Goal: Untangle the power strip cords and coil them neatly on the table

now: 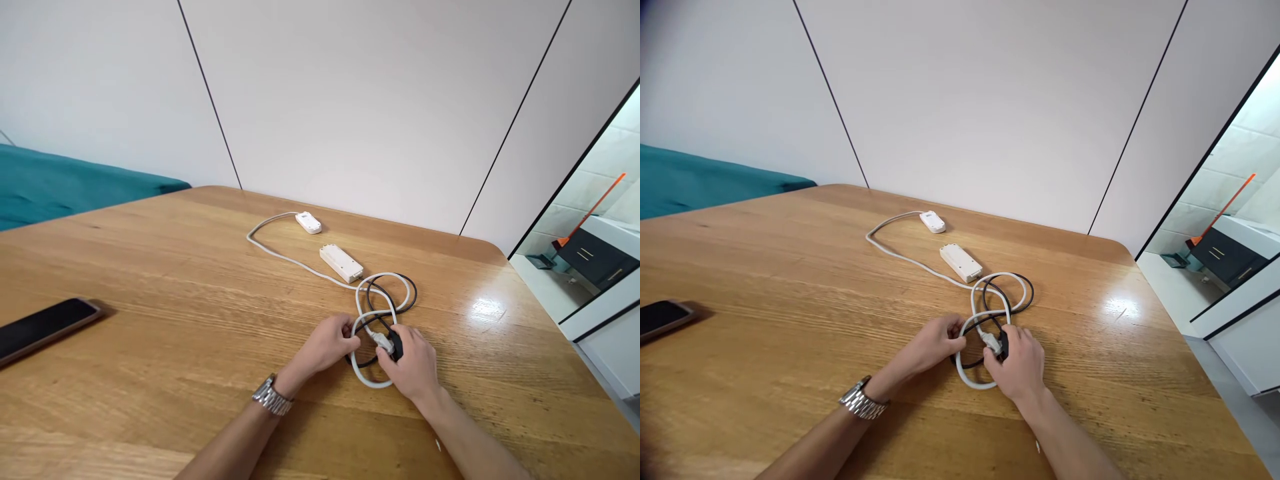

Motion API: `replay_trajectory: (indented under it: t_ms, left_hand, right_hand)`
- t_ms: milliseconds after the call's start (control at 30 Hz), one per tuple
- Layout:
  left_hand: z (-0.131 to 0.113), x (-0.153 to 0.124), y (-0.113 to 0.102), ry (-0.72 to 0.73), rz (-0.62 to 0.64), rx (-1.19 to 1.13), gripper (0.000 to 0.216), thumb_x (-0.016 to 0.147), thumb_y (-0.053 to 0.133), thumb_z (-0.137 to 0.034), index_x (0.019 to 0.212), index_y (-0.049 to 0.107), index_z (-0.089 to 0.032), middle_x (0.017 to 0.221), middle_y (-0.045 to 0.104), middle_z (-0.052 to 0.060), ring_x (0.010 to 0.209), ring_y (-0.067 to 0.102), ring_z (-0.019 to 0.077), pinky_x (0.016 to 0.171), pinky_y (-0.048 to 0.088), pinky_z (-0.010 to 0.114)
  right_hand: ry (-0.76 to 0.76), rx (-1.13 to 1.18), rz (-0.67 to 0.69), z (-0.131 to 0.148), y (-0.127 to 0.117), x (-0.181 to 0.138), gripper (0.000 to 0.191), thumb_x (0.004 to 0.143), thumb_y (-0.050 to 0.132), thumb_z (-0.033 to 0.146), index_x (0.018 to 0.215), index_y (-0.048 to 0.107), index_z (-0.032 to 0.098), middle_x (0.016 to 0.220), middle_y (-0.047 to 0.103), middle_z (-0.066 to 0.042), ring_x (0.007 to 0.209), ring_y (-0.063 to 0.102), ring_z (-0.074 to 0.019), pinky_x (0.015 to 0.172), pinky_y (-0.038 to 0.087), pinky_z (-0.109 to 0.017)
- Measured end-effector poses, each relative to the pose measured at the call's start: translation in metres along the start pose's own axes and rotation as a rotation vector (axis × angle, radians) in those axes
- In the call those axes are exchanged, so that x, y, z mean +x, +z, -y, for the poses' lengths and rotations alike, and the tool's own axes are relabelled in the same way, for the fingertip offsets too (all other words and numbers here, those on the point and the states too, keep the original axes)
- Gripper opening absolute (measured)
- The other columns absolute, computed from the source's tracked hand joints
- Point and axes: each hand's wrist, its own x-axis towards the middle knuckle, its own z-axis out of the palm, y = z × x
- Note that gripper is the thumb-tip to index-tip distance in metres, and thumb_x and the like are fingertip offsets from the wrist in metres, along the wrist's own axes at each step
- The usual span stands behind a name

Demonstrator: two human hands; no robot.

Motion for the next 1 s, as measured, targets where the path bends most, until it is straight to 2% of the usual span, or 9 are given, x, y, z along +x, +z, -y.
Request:
replay_trajectory:
  t_ms: [167,267,400,533,633,733,867,933,1000]
  left_hand:
    - [-0.012,-0.011,0.014,0.164,0.086,-0.280,0.011,0.069,0.051,-0.022,0.077,0.054,-0.015,0.068,0.052,-0.003,0.062,0.045,0.0112,0.057,0.037,0.022]
    - [-0.025,-0.020,0.019,0.261,0.100,-0.315,0.019,0.077,0.052,-0.028,0.091,0.058,-0.016,0.073,0.057,-0.001,0.063,0.046,0.0115,0.058,0.039,0.022]
    - [-0.031,-0.027,0.021,0.364,0.067,-0.245,0.027,0.084,0.054,-0.036,0.104,0.059,-0.019,0.078,0.063,0.000,0.064,0.050,0.0127,0.062,0.041,0.024]
    - [-0.029,-0.028,0.020,0.445,0.037,-0.108,0.032,0.089,0.047,-0.044,0.108,0.058,-0.020,0.096,0.067,0.005,0.081,0.059,0.0174,0.075,0.044,0.027]
    - [-0.028,-0.030,0.021,0.465,0.092,0.045,0.035,0.094,0.036,-0.045,0.106,0.058,-0.021,0.094,0.068,0.006,0.081,0.062,0.0185,0.071,0.044,0.027]
    - [-0.027,-0.031,0.022,0.511,0.109,0.180,0.042,0.096,0.026,-0.043,0.092,0.060,-0.020,0.083,0.067,0.006,0.069,0.060,0.0167,0.063,0.041,0.026]
    - [-0.022,-0.028,0.022,0.551,-0.097,0.198,0.052,0.096,0.019,-0.034,0.065,0.057,-0.018,0.067,0.060,0.006,0.063,0.054,0.0150,0.063,0.041,0.027]
    - [-0.018,-0.021,0.019,0.496,-0.288,0.126,0.045,0.095,0.025,-0.033,0.069,0.058,-0.018,0.074,0.060,0.007,0.071,0.055,0.0164,0.069,0.044,0.028]
    - [-0.012,-0.012,0.014,0.446,-0.389,0.050,0.029,0.090,0.038,-0.034,0.090,0.063,-0.018,0.094,0.064,0.010,0.091,0.057,0.0196,0.083,0.046,0.032]
  right_hand:
    - [-0.002,0.083,-0.076,-0.007,0.002,0.003,0.032,0.076,0.062,0.037,0.102,0.057,0.018,0.093,0.066,-0.010,0.087,0.060,-0.0259,0.076,0.045,-0.037]
    - [-0.030,0.162,-0.060,-0.008,0.005,0.002,0.032,0.078,0.061,0.036,0.104,0.056,0.018,0.096,0.066,-0.010,0.089,0.060,-0.0254,0.077,0.046,-0.037]
    - [-0.108,0.300,-0.014,-0.010,0.003,0.000,0.036,0.076,0.059,0.038,0.106,0.059,0.017,0.096,0.067,-0.009,0.087,0.060,-0.0252,0.079,0.045,-0.038]
    - [-0.116,0.509,0.049,-0.014,-0.005,-0.001,0.039,0.085,0.046,0.038,0.115,0.061,0.020,0.100,0.068,-0.007,0.091,0.061,-0.0232,0.082,0.047,-0.035]
    - [-0.105,0.631,0.080,-0.013,-0.009,0.002,0.043,0.090,0.038,0.046,0.108,0.066,0.020,0.095,0.070,-0.007,0.089,0.062,-0.0228,0.083,0.048,-0.035]
    - [-0.118,0.663,0.056,-0.010,-0.010,0.007,0.043,0.086,0.046,0.054,0.096,0.069,0.019,0.098,0.071,-0.008,0.093,0.064,-0.0246,0.087,0.047,-0.036]
    - [-0.145,0.620,0.023,-0.009,-0.009,0.009,0.041,0.082,0.054,0.055,0.097,0.070,0.020,0.109,0.069,-0.011,0.103,0.062,-0.0258,0.092,0.045,-0.038]
    - [-0.154,0.594,0.028,-0.010,-0.008,0.008,0.044,0.082,0.053,0.057,0.101,0.070,0.020,0.108,0.069,-0.010,0.103,0.063,-0.0252,0.092,0.045,-0.038]
    - [-0.175,0.566,0.028,-0.010,-0.008,0.007,0.049,0.082,0.052,0.061,0.104,0.069,0.021,0.109,0.069,-0.010,0.103,0.062,-0.0255,0.092,0.045,-0.039]
